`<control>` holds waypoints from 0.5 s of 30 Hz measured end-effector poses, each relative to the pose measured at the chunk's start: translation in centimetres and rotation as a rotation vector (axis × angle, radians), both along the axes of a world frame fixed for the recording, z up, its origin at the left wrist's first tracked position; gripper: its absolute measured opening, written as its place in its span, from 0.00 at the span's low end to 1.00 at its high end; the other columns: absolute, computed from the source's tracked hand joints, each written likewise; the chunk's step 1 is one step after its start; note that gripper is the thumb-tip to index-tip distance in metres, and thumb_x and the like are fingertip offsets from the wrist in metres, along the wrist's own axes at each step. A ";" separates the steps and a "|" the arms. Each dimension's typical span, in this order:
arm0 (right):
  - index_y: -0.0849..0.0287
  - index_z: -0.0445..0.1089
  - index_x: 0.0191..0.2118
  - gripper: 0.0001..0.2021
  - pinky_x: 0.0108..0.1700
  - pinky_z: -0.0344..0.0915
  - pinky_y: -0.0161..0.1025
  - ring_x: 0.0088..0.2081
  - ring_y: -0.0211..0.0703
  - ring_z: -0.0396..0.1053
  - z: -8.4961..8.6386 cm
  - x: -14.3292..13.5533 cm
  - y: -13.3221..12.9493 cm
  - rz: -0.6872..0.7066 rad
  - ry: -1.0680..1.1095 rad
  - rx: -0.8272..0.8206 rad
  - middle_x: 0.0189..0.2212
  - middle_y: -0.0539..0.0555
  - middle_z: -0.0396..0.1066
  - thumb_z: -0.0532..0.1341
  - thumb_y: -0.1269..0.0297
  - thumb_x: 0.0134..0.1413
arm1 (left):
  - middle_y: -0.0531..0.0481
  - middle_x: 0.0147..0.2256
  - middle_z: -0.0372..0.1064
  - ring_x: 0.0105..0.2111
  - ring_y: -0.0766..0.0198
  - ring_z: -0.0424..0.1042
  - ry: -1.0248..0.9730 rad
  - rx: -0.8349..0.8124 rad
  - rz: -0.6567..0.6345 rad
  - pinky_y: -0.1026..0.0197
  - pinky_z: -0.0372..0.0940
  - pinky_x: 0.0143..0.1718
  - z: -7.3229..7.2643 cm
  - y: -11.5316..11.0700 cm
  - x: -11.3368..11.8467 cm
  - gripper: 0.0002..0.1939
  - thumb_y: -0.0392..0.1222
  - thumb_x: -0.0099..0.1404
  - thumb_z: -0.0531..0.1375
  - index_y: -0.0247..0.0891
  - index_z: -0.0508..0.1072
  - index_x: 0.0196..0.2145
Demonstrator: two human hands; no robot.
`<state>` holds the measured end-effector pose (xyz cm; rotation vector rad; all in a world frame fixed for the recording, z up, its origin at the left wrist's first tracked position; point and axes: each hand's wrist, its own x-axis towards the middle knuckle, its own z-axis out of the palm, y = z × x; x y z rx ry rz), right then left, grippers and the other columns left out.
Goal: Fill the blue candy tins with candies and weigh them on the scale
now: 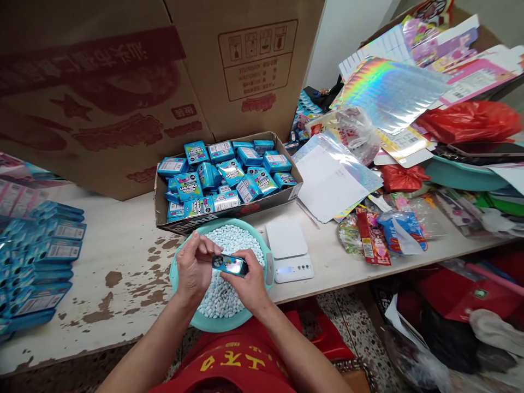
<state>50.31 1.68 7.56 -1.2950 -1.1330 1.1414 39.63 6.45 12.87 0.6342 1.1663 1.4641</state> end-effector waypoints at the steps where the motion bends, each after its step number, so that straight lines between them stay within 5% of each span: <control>1: 0.56 0.68 0.36 0.16 0.40 0.66 0.41 0.37 0.44 0.68 0.2 0.5 -0.2 0.013 0.030 -0.001 0.34 0.50 0.68 0.70 0.64 0.38 | 0.56 0.17 0.57 0.19 0.68 0.64 0.014 0.006 0.020 0.60 0.65 0.27 -0.1 0.1 -0.3 0.21 0.51 0.58 0.58 0.37 0.59 0.16; 4: 0.55 0.69 0.37 0.17 0.41 0.67 0.40 0.40 0.45 0.68 0.6 2.7 -1.2 0.014 0.088 -0.022 0.36 0.51 0.68 0.71 0.63 0.37 | 0.54 0.18 0.59 0.20 0.66 0.64 0.164 -0.007 0.006 0.59 0.65 0.28 -1.8 0.2 -2.0 0.21 0.55 0.60 0.55 0.38 0.63 0.17; 9: 0.56 0.68 0.38 0.19 0.38 0.68 0.41 0.34 0.43 0.69 -0.5 8.2 -1.4 -0.179 0.047 -0.129 0.34 0.51 0.69 0.70 0.60 0.37 | 0.46 0.35 0.72 0.39 0.52 0.70 0.859 -0.024 -0.436 0.52 0.63 0.43 -6.3 0.5 -4.6 0.10 0.50 0.54 0.62 0.42 0.75 0.25; 12: 0.57 0.66 0.39 0.23 0.37 0.67 0.42 0.33 0.43 0.68 -2.9 11.3 0.0 -0.379 0.001 -0.153 0.31 0.50 0.70 0.70 0.57 0.36 | 0.45 0.44 0.70 0.47 0.52 0.67 1.076 0.135 -0.435 0.51 0.59 0.49 -6.1 3.2 -3.9 0.09 0.47 0.59 0.57 0.44 0.75 0.34; 15: 0.59 0.65 0.38 0.25 0.39 0.66 0.43 0.33 0.44 0.68 -6.2 13.3 1.9 -0.470 -0.059 -0.140 0.31 0.51 0.69 0.70 0.54 0.33 | 0.43 0.47 0.68 0.51 0.51 0.63 1.274 0.219 -0.426 0.51 0.56 0.52 -4.7 8.9 -2.1 0.12 0.45 0.62 0.55 0.42 0.72 0.42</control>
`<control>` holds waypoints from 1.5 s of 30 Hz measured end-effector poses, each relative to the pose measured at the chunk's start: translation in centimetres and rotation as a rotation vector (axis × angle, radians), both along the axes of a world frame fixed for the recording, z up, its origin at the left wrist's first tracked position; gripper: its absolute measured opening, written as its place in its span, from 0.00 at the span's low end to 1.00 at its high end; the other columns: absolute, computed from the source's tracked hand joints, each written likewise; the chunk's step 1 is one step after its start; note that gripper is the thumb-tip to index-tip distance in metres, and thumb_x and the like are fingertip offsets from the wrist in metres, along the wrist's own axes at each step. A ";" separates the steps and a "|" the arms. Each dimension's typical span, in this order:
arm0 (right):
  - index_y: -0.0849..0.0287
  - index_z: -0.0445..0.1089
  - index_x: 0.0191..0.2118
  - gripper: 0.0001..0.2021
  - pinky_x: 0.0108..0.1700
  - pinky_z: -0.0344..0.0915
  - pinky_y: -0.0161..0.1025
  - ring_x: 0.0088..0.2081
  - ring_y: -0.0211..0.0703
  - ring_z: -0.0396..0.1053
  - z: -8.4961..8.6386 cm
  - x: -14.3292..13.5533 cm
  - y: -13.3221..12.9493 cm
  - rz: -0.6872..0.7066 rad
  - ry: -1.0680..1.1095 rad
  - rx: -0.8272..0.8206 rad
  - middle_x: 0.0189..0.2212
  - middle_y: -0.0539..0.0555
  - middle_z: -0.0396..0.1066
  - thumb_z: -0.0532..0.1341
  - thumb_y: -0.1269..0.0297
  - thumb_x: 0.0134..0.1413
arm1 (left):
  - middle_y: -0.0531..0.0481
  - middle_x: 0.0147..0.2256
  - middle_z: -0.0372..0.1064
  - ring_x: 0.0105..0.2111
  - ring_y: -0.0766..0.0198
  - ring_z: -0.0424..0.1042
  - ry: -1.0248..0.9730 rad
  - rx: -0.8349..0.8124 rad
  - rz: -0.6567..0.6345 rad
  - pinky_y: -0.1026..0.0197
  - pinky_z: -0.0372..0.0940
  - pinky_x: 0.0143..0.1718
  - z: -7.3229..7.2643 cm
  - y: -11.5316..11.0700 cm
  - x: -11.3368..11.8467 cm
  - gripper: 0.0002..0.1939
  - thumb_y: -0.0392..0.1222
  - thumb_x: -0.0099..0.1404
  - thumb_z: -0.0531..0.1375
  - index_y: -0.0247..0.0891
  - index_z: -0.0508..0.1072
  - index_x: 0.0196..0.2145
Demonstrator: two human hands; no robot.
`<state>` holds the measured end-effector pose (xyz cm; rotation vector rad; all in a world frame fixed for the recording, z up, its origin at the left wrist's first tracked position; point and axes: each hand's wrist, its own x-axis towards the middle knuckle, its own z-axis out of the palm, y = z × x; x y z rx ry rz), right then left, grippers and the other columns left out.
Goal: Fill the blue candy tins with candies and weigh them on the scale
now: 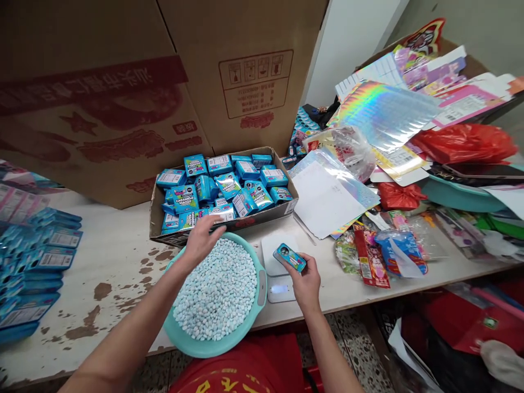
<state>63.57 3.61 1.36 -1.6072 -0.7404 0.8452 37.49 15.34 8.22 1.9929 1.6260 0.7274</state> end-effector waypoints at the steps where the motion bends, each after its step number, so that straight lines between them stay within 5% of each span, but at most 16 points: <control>1: 0.59 0.65 0.38 0.25 0.39 0.66 0.44 0.33 0.44 0.68 -1.1 0.3 0.6 0.001 -0.021 0.004 0.31 0.51 0.69 0.70 0.53 0.33 | 0.41 0.49 0.66 0.52 0.49 0.61 0.084 -0.011 0.003 0.50 0.55 0.52 0.4 2.2 0.5 0.14 0.44 0.62 0.54 0.41 0.70 0.45; 6: 0.60 0.65 0.39 0.24 0.43 0.66 0.46 0.36 0.44 0.68 -4.2 0.4 2.2 0.046 -0.056 0.029 0.34 0.52 0.67 0.68 0.52 0.37 | 0.41 0.48 0.68 0.52 0.41 0.61 0.349 -0.381 -0.096 0.44 0.52 0.50 0.1 10.2 1.2 0.29 0.43 0.48 0.66 0.43 0.66 0.48; 11: 0.59 0.60 0.52 0.30 0.52 0.60 0.55 0.53 0.52 0.59 -3.1 0.3 1.0 0.023 -0.268 0.065 0.50 0.61 0.59 0.66 0.53 0.43 | 0.41 0.45 0.66 0.51 0.40 0.60 0.358 -0.417 -0.110 0.47 0.55 0.47 -0.8 11.5 0.1 0.29 0.41 0.34 0.70 0.40 0.70 0.38; 14: 0.59 0.57 0.55 0.29 0.53 0.59 0.58 0.57 0.54 0.54 -1.2 0.3 -0.6 -0.062 -0.428 0.114 0.54 0.64 0.54 0.63 0.55 0.48 | 0.46 0.38 0.67 0.43 0.48 0.66 0.230 -0.449 -0.101 0.55 0.60 0.41 -0.4 10.9 -0.8 0.26 0.40 0.35 0.69 0.39 0.69 0.35; 18: 0.59 0.60 0.53 0.23 0.53 0.59 0.59 0.57 0.55 0.55 1.6 -0.9 -2.6 -0.090 -0.616 0.200 0.53 0.64 0.57 0.62 0.59 0.52 | 0.53 0.32 0.66 0.34 0.62 0.67 -0.287 -0.291 -0.088 0.63 0.60 0.36 1.2 8.1 -2.0 0.21 0.40 0.41 0.68 0.40 0.68 0.34; 22: 0.56 0.62 0.51 0.19 0.54 0.58 0.60 0.54 0.55 0.59 3.2 -3.7 -3.2 0.044 -0.686 0.296 0.50 0.62 0.61 0.61 0.62 0.54 | 0.56 0.30 0.68 0.32 0.66 0.68 -0.771 -0.142 0.079 0.66 0.62 0.33 3.2 2.7 -2.0 0.24 0.39 0.41 0.70 0.41 0.65 0.36; 25: 0.55 0.61 0.52 0.19 0.52 0.61 0.59 0.52 0.54 0.62 3.7 -6.1 -2.7 0.121 -0.642 0.361 0.49 0.60 0.62 0.60 0.63 0.54 | 0.53 0.30 0.71 0.28 0.66 0.70 -1.056 -0.408 0.244 0.65 0.65 0.29 3.6 -1.8 -0.9 0.27 0.42 0.44 0.69 0.42 0.65 0.42; 30: 0.54 0.58 0.54 0.20 0.50 0.66 0.56 0.52 0.51 0.62 3.9 -8.9 -1.7 0.244 -0.541 0.414 0.48 0.60 0.63 0.59 0.66 0.56 | 0.51 0.32 0.72 0.25 0.68 0.71 -1.316 -0.814 0.589 0.65 0.66 0.26 1.7 -6.4 0.3 0.19 0.38 0.49 0.66 0.38 0.67 0.39; 34: 0.52 0.57 0.56 0.25 0.53 0.63 0.59 0.55 0.53 0.60 3.6 -10.3 -2.6 0.374 -0.482 0.397 0.51 0.61 0.61 0.62 0.65 0.52 | 0.52 0.28 0.71 0.23 0.67 0.70 -1.396 -0.871 0.671 0.65 0.66 0.25 0.4 -8.3 -0.2 0.15 0.35 0.50 0.65 0.37 0.67 0.36; 38: 0.55 0.53 0.58 0.32 0.50 0.68 0.53 0.55 0.52 0.62 3.4 -13.2 -5.0 0.420 -0.045 0.197 0.55 0.62 0.61 0.64 0.57 0.50 | 0.54 0.32 0.72 0.28 0.67 0.72 -1.428 -0.696 0.764 0.65 0.67 0.29 0.1 -11.1 0.4 0.19 0.37 0.50 0.66 0.42 0.64 0.38; 42: 0.57 0.58 0.53 0.23 0.47 0.69 0.46 0.48 0.48 0.70 3.6 -15.4 -5.9 0.373 0.261 0.040 0.48 0.59 0.69 0.58 0.52 0.54 | 0.53 0.34 0.72 0.32 0.65 0.72 -1.341 -0.707 0.581 0.62 0.66 0.35 -0.8 -14.3 1.3 0.21 0.42 0.49 0.67 0.43 0.63 0.38; 45: 0.58 0.60 0.49 0.18 0.46 0.69 0.44 0.44 0.46 0.71 4.1 -14.5 -5.3 0.216 0.259 -0.011 0.44 0.57 0.72 0.57 0.55 0.55 | 0.51 0.33 0.71 0.35 0.60 0.71 -0.954 -0.636 0.366 0.56 0.66 0.39 -2.5 -14.9 -0.1 0.16 0.48 0.52 0.65 0.42 0.66 0.37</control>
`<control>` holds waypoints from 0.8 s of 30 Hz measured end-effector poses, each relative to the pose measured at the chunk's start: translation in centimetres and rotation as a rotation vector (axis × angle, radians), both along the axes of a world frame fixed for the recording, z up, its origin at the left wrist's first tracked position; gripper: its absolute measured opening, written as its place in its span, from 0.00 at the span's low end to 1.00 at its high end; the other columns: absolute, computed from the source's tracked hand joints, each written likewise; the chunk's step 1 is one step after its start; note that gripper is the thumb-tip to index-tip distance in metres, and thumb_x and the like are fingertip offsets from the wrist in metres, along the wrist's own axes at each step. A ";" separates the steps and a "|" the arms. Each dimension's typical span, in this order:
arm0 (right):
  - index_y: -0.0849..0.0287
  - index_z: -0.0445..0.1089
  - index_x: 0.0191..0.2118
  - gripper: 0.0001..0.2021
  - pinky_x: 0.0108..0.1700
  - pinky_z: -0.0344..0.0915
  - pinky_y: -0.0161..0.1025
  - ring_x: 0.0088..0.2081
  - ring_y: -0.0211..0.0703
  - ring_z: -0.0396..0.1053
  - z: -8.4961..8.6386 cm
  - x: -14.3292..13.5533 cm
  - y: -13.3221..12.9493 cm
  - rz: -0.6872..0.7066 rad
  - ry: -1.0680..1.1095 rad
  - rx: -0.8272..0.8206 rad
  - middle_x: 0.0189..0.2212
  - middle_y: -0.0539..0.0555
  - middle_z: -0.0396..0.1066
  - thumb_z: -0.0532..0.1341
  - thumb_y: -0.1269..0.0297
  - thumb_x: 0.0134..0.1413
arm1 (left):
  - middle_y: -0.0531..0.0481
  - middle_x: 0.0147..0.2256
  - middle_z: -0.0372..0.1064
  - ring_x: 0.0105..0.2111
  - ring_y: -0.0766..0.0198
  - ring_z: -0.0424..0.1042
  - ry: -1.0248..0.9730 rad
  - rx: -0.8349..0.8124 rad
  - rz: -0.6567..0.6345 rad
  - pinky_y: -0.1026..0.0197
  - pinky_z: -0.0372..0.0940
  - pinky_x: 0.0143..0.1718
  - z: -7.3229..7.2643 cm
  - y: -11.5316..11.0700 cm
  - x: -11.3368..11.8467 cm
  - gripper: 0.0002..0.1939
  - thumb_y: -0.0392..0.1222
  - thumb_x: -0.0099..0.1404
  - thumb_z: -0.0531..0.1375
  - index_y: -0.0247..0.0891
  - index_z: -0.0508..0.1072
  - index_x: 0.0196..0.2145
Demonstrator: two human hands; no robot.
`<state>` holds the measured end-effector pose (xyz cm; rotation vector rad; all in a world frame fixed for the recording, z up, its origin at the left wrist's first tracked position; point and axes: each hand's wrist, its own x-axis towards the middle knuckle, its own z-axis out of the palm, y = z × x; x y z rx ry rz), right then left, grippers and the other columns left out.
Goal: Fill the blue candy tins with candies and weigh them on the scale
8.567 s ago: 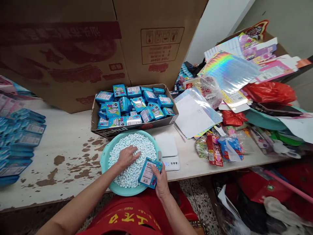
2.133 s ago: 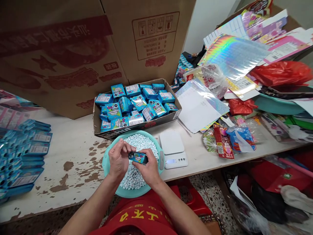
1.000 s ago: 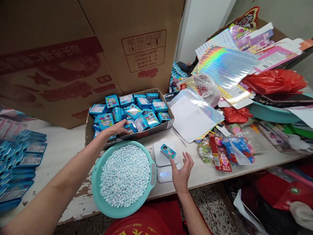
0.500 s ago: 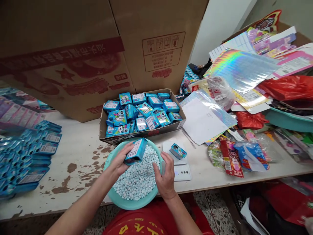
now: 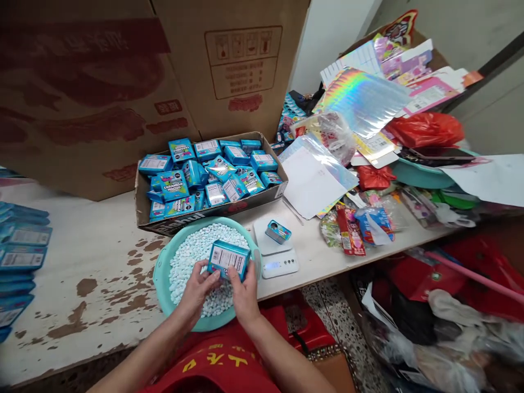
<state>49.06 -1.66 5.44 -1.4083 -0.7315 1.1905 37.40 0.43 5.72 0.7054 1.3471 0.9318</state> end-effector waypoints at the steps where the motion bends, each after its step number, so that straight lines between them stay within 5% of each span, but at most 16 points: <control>1: 0.58 0.60 0.48 0.19 0.45 0.70 0.43 0.43 0.45 0.71 0.2 0.7 0.2 -0.018 -0.007 -0.001 0.43 0.57 0.72 0.59 0.55 0.54 | 0.49 0.34 0.71 0.38 0.58 0.70 0.176 0.106 -0.072 0.54 0.64 0.42 -0.8 0.3 -0.9 0.14 0.49 0.54 0.63 0.42 0.67 0.35; 5: 0.58 0.62 0.41 0.22 0.38 0.69 0.40 0.36 0.44 0.71 1.0 3.7 -0.1 -0.066 -0.095 -0.043 0.35 0.53 0.72 0.68 0.57 0.41 | 0.41 0.48 0.66 0.53 0.48 0.60 0.826 0.508 -0.201 0.45 0.52 0.56 -4.4 2.3 -4.6 0.15 0.51 0.57 0.59 0.41 0.71 0.40; 11: 0.59 0.66 0.35 0.20 0.33 0.67 0.37 0.29 0.41 0.68 1.4 5.5 -2.2 -0.026 -0.160 -0.168 0.27 0.49 0.72 0.69 0.53 0.37 | 0.39 0.47 0.66 0.49 0.47 0.63 1.162 0.485 -0.340 0.46 0.57 0.51 -7.3 3.6 -2.8 0.20 0.52 0.59 0.58 0.38 0.72 0.45; 15: 0.59 0.68 0.36 0.21 0.35 0.67 0.39 0.31 0.44 0.69 1.1 5.1 -2.4 -0.001 -0.231 -0.157 0.28 0.51 0.73 0.68 0.52 0.38 | 0.47 0.35 0.69 0.40 0.55 0.68 1.029 0.430 -0.247 0.55 0.61 0.45 -7.1 4.5 -0.5 0.09 0.46 0.57 0.59 0.41 0.75 0.34; 19: 0.59 0.68 0.38 0.20 0.36 0.67 0.40 0.32 0.45 0.69 1.0 4.7 -1.9 0.061 -0.387 -0.113 0.30 0.52 0.73 0.67 0.52 0.41 | 0.53 0.28 0.69 0.33 0.60 0.68 0.642 0.256 -0.094 0.60 0.60 0.39 -6.3 4.9 -0.3 0.07 0.46 0.53 0.61 0.40 0.72 0.25; 24: 0.58 0.68 0.40 0.18 0.40 0.65 0.42 0.38 0.48 0.69 1.2 4.4 -1.2 0.193 -0.638 0.030 0.35 0.55 0.72 0.65 0.53 0.46 | 0.57 0.21 0.62 0.20 0.70 0.61 0.031 0.010 0.129 0.66 0.56 0.23 -2.7 4.1 -0.1 0.13 0.49 0.48 0.65 0.37 0.68 0.24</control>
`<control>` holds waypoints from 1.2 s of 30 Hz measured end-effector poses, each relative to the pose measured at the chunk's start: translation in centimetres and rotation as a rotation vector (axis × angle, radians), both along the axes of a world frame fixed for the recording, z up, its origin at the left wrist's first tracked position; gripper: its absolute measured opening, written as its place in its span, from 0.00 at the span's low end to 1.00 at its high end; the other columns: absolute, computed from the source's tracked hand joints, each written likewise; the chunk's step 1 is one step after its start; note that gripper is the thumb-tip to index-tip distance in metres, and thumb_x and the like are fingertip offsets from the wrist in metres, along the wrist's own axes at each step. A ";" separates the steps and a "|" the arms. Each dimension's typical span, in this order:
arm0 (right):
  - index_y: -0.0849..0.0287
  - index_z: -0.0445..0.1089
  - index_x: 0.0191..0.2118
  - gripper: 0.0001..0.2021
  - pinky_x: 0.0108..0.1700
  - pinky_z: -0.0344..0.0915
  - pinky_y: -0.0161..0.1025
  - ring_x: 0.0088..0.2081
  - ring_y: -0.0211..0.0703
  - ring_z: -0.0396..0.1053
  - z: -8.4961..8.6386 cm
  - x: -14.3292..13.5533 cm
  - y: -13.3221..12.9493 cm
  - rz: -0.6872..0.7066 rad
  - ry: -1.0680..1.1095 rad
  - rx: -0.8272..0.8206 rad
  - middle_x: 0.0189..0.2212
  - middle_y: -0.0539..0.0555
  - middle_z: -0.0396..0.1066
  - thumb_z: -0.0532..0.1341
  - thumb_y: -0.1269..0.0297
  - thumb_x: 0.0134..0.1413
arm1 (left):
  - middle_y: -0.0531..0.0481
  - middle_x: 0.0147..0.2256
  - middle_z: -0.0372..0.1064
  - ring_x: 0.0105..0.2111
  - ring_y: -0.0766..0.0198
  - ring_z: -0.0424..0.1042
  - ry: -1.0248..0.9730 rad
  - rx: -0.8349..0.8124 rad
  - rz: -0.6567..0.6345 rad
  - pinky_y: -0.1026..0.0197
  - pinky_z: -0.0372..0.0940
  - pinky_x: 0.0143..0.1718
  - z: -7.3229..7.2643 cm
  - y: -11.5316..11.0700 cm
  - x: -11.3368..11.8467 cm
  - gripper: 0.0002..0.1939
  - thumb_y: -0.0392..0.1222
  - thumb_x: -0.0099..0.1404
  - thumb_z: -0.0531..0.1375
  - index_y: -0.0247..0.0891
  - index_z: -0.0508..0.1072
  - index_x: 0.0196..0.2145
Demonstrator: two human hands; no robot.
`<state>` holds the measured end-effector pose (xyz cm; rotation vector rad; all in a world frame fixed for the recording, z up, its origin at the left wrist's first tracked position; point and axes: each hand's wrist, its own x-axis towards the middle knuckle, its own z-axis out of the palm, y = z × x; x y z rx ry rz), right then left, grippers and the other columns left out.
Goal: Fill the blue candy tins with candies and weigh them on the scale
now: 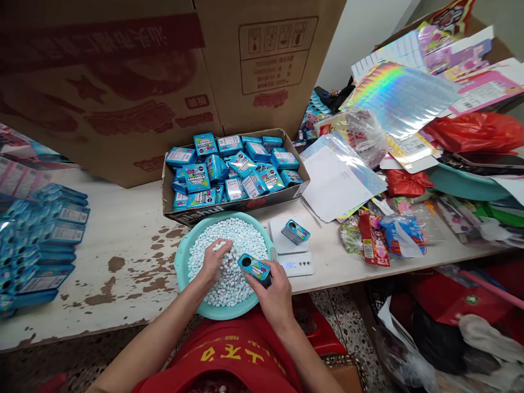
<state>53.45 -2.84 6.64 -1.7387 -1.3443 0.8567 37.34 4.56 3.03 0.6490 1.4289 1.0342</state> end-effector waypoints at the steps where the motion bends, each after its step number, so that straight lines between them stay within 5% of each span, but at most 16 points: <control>1: 0.57 0.68 0.41 0.17 0.41 0.65 0.43 0.39 0.49 0.69 0.0 -0.1 0.1 0.038 -0.040 0.034 0.36 0.55 0.72 0.65 0.53 0.47 | 0.57 0.20 0.62 0.19 0.71 0.59 -0.083 -0.014 0.018 0.67 0.53 0.20 1.1 -0.2 0.2 0.14 0.49 0.48 0.65 0.37 0.67 0.25; 5: 0.56 0.68 0.41 0.15 0.40 0.65 0.43 0.39 0.50 0.68 0.1 -1.2 0.8 0.179 -0.163 0.126 0.35 0.54 0.71 0.65 0.57 0.48 | 0.57 0.20 0.64 0.18 0.71 0.63 -0.274 0.084 0.035 0.68 0.56 0.20 5.2 -0.6 0.9 0.12 0.46 0.51 0.63 0.38 0.66 0.28; 8: 0.57 0.67 0.41 0.15 0.39 0.65 0.43 0.39 0.50 0.68 0.3 -2.0 1.2 0.253 -0.221 0.145 0.35 0.54 0.71 0.65 0.59 0.48 | 0.56 0.20 0.66 0.22 0.66 0.69 -0.325 0.108 0.100 0.65 0.62 0.25 6.6 -0.6 1.2 0.12 0.46 0.51 0.63 0.39 0.64 0.29; 18: 0.57 0.66 0.41 0.14 0.40 0.64 0.44 0.39 0.51 0.67 0.8 -2.3 1.5 0.313 -0.260 0.144 0.35 0.55 0.70 0.66 0.62 0.47 | 0.56 0.17 0.63 0.20 0.68 0.65 -0.206 0.178 0.147 0.64 0.61 0.26 6.6 -0.2 1.7 0.16 0.47 0.53 0.62 0.37 0.62 0.17; 36: 0.56 0.67 0.40 0.11 0.40 0.62 0.43 0.39 0.49 0.66 2.0 -2.4 1.9 0.292 -0.139 0.170 0.35 0.54 0.69 0.64 0.61 0.49 | 0.53 0.20 0.65 0.22 0.66 0.67 -0.202 0.225 0.083 0.63 0.64 0.26 7.3 0.2 1.9 0.14 0.48 0.55 0.61 0.37 0.65 0.20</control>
